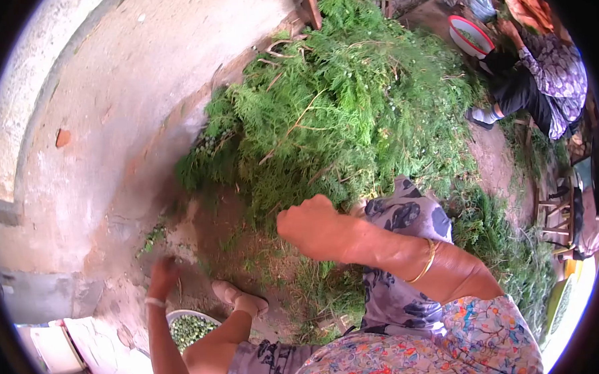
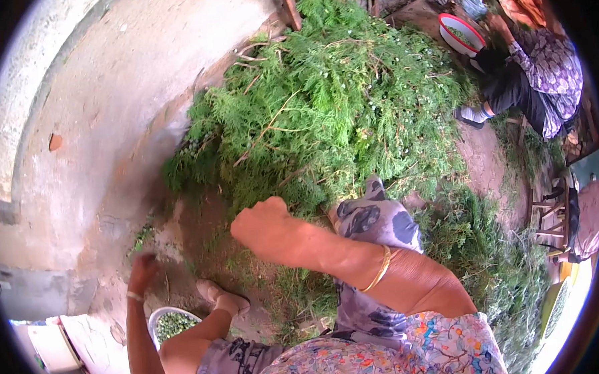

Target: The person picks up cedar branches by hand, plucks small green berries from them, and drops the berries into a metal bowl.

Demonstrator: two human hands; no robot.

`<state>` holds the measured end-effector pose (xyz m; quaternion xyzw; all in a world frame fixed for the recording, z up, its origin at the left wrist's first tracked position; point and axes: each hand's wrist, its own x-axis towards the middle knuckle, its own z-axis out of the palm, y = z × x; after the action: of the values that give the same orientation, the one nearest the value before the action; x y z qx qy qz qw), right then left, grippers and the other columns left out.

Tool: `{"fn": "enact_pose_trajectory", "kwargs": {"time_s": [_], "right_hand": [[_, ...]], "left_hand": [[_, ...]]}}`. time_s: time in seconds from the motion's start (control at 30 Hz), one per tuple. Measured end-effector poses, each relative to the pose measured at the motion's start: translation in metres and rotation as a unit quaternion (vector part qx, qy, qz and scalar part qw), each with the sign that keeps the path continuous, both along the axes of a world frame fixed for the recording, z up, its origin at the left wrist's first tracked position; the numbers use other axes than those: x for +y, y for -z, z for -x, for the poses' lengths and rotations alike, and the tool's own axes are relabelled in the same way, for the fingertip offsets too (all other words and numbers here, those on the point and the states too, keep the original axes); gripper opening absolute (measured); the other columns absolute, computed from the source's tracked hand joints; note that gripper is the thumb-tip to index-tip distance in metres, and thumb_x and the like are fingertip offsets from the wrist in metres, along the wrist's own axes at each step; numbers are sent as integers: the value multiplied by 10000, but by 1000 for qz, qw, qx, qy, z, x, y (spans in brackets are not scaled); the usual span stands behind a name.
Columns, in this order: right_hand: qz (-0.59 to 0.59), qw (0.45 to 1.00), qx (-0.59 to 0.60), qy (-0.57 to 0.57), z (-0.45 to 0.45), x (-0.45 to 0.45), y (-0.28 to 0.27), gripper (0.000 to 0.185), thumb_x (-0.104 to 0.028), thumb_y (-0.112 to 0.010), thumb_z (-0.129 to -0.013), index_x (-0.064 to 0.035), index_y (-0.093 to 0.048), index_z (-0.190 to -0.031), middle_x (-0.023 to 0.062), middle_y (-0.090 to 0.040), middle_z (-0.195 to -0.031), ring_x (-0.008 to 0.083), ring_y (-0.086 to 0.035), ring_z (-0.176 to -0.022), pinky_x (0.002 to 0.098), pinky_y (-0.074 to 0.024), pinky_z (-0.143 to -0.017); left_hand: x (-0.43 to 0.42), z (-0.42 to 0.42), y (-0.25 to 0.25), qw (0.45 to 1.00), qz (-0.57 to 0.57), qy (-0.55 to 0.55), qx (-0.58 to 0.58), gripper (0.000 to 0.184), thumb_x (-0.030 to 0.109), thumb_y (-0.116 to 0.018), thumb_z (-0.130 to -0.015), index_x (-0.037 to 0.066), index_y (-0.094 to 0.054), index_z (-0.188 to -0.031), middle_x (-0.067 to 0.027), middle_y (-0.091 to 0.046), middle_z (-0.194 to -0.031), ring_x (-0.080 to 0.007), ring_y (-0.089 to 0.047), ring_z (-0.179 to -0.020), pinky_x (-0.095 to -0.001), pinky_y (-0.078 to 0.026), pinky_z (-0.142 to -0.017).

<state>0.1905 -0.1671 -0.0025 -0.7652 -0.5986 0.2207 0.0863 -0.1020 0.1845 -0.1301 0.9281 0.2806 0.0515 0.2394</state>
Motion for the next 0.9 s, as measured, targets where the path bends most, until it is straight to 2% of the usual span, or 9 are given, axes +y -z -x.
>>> {"fn": "enact_pose_trajectory", "kwargs": {"time_s": [0.07,0.27,0.33,0.37,0.47,0.63,0.73,0.8,0.9], "right_hand": [[-3,1000,7,11,-3,-1,-4,130,-29,-605,-658,7,-602,-783,162,-640,-742,322,-655,-710,417,-474,-584],[-35,998,6,44,-11,-10,0,159,-30,-616,-644,12,-595,-796,144,-633,-736,317,-654,-726,411,-464,-599],[-41,998,10,50,-16,-13,0,171,-32,-619,-643,17,-590,-804,141,-632,-734,321,-652,-720,413,-459,-598],[-43,998,12,47,-19,-14,-1,181,-34,-619,-643,22,-585,-812,144,-632,-737,319,-650,-718,415,-457,-602],[-47,997,15,53,-22,-17,-3,198,-37,-620,-644,29,-578,-827,152,-632,-741,322,-648,-715,421,-454,-611],[-74,995,5,65,-20,-16,-8,222,-55,-627,-647,30,-574,-844,176,-630,-728,335,-647,-717,426,-464,-611],[-56,993,30,97,-18,-5,-16,181,-86,-616,-720,46,-559,-830,197,-631,-719,349,-648,-747,419,-485,-625],[-64,956,141,248,-16,0,-24,250,-150,-596,-803,82,-562,-891,229,-627,-725,348,-647,-759,405,-505,-651],[-163,919,237,268,-15,12,-15,347,-213,-581,-862,103,-555,-1003,211,-639,-755,288,-654,-755,371,-516,-675]], "left_hand": [[-51,-120,-47,986,-12,70,154,306,232,-658,-696,-26,-619,-854,-219,-589,-750,-387,-562,-750,-439,-448,-678],[-113,-289,52,996,23,82,-3,302,257,-628,-772,-41,-592,-807,-221,-595,-749,-357,-565,-674,-417,-446,-579],[-145,-320,60,928,350,-55,-119,230,198,-604,-816,-30,-622,-824,-153,-618,-704,-242,-582,-567,-332,-452,-486],[-158,-330,54,928,351,-51,-117,230,198,-604,-816,-30,-622,-824,-153,-618,-704,-242,-582,-567,-332,-452,-486],[-183,-339,15,886,449,-86,-75,139,112,-587,-827,-18,-627,-801,-62,-578,-589,-105,-497,-446,-233,-384,-407],[-187,-309,-34,857,508,-36,-80,122,109,-613,-819,-11,-613,-797,-46,-572,-612,-105,-503,-469,-215,-351,-398],[-178,-273,-73,733,635,-170,-176,103,65,-643,-804,10,-557,-813,-39,-542,-613,-116,-498,-482,-223,-335,-385],[-173,-244,-102,712,642,-178,-221,101,61,-636,-809,8,-550,-808,-38,-535,-606,-115,-493,-479,-222,-332,-381],[-177,-201,-134,704,618,-174,-303,94,57,-622,-821,-16,-563,-807,-56,-545,-610,-123,-487,-472,-222,-340,-380]]}}
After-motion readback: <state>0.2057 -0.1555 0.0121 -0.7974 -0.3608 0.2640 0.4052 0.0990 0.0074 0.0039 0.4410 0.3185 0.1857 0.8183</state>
